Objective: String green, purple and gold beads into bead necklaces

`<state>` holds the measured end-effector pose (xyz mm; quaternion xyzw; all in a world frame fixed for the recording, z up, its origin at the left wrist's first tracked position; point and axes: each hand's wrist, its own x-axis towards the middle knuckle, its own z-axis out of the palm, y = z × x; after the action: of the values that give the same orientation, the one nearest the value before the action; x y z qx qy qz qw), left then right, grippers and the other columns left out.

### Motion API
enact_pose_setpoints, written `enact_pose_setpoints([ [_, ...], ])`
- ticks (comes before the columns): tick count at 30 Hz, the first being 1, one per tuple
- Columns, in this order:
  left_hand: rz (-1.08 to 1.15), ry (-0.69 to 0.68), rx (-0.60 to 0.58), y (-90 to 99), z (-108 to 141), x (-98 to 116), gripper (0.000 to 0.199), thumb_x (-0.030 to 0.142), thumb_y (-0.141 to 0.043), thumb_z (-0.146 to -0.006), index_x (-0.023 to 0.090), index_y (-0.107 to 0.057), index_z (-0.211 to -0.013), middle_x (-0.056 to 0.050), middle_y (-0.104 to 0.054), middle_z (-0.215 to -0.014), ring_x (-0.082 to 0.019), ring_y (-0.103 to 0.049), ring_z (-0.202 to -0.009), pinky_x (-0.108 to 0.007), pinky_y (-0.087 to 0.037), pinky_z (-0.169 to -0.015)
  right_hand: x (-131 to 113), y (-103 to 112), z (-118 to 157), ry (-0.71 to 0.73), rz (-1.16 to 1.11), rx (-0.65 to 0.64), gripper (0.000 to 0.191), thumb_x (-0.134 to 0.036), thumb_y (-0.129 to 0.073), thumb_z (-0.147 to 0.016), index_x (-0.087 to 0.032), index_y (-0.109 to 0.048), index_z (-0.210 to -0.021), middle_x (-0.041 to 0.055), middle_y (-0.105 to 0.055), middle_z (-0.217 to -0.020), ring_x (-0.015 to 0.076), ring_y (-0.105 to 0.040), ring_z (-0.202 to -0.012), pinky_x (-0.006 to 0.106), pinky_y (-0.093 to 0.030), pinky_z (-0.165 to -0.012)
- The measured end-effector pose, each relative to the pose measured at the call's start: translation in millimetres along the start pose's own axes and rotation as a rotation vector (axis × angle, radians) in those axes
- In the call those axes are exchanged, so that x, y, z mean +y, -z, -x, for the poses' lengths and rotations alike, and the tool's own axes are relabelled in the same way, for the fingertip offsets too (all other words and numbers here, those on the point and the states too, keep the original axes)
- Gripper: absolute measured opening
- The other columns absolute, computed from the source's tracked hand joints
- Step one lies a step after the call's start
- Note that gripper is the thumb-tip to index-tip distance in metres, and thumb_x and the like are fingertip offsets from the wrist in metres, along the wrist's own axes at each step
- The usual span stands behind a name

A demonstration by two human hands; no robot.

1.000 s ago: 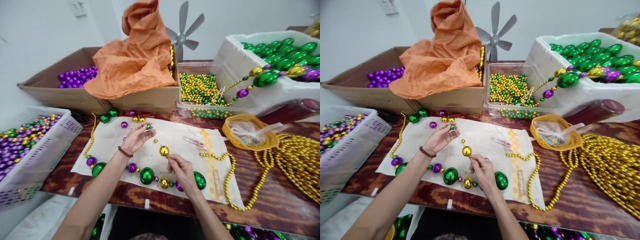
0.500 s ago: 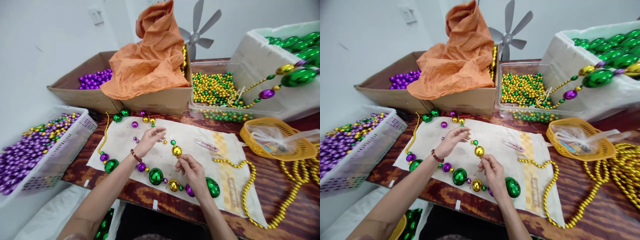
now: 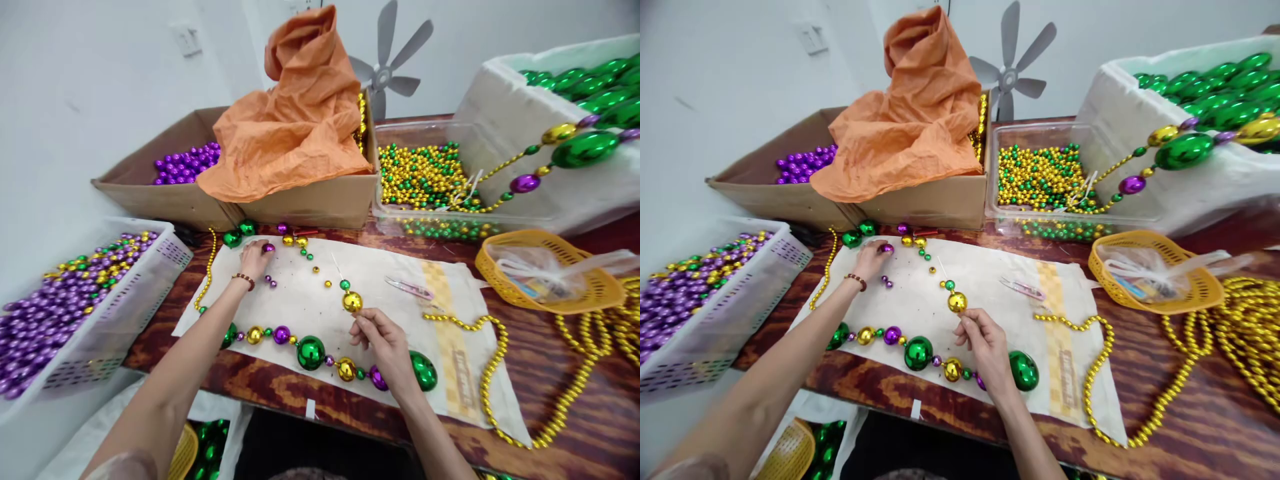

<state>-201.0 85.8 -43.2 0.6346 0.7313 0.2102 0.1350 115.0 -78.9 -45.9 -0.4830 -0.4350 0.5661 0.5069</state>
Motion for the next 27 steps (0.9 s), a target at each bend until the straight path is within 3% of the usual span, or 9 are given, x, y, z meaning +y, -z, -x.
enact_pose_setpoints([
  [4, 0.134, -0.033, 0.035, 3.4, 1, 17, 0.034, 0.03, -0.062, -0.084, 0.016, -0.071, -0.113, -0.015, -0.068, -0.119, -0.032, -0.059, -0.115, -0.048, -0.041, -0.106, -1, 0, 1, -0.015, 0.0, 0.003, 0.03, -0.048, -0.064, -0.088, -0.018, -0.065, -0.086, 0.0015, -0.067, -0.067, 0.012, -0.06, -0.052, 0.021, -0.042, -0.049],
  [7, 0.659, 0.016, 0.012, 9.8, 14, 43, 0.034, 0.034, -0.072, -0.078, 0.016, -0.073, -0.107, -0.009, -0.071, -0.103, -0.024, -0.065, -0.094, -0.042, -0.049, -0.095, -1, 0, 1, -0.011, 0.008, -0.015, 0.028, -0.046, -0.063, -0.089, -0.018, -0.064, -0.087, 0.0005, -0.066, -0.065, 0.0121, -0.061, -0.051, 0.022, -0.041, -0.049],
  [10, 1.238, 0.129, -0.213, 15.5, 39, 77, 0.036, 0.035, -0.08, -0.075, 0.016, -0.073, -0.104, -0.006, -0.072, -0.093, -0.018, -0.067, -0.083, -0.034, -0.054, -0.083, -2, 0, 2, 0.013, 0.032, -0.046, 0.026, -0.044, -0.062, -0.09, -0.018, -0.064, -0.088, -0.0004, -0.065, -0.063, 0.0126, -0.062, -0.052, 0.022, -0.043, -0.049],
  [13, 1.505, 0.246, -0.384, 17.5, 63, 105, 0.03, 0.032, -0.082, -0.078, 0.016, -0.073, -0.102, -0.005, -0.073, -0.094, -0.015, -0.07, -0.08, -0.029, -0.056, -0.076, -5, -1, 5, 0.062, 0.065, -0.082, 0.023, -0.041, -0.059, -0.092, -0.019, -0.065, -0.088, -0.0009, -0.065, -0.063, 0.0127, -0.062, -0.053, 0.023, -0.046, -0.051],
  [19, 1.716, 0.439, -0.452, 14.2, 77, 122, 0.015, 0.031, -0.07, -0.091, 0.017, -0.071, -0.097, -0.004, -0.075, -0.091, -0.015, -0.072, -0.081, -0.033, -0.059, -0.085, -4, 3, 12, 0.142, 0.169, -0.146, 0.02, -0.035, -0.054, -0.097, -0.02, -0.066, -0.091, -0.001, -0.065, -0.064, 0.0133, -0.062, -0.055, 0.024, -0.048, -0.056],
  [27, 1.73, 0.419, -0.433, 17.0, 82, 125, 0.017, 0.029, -0.067, -0.094, 0.015, -0.072, -0.102, -0.005, -0.074, -0.088, -0.014, -0.071, -0.078, -0.034, -0.059, -0.088, 2, 3, 14, 0.137, 0.213, -0.16, 0.02, -0.035, -0.053, -0.098, -0.021, -0.066, -0.094, -0.001, -0.066, -0.065, 0.0134, -0.062, -0.056, 0.024, -0.05, -0.057],
])
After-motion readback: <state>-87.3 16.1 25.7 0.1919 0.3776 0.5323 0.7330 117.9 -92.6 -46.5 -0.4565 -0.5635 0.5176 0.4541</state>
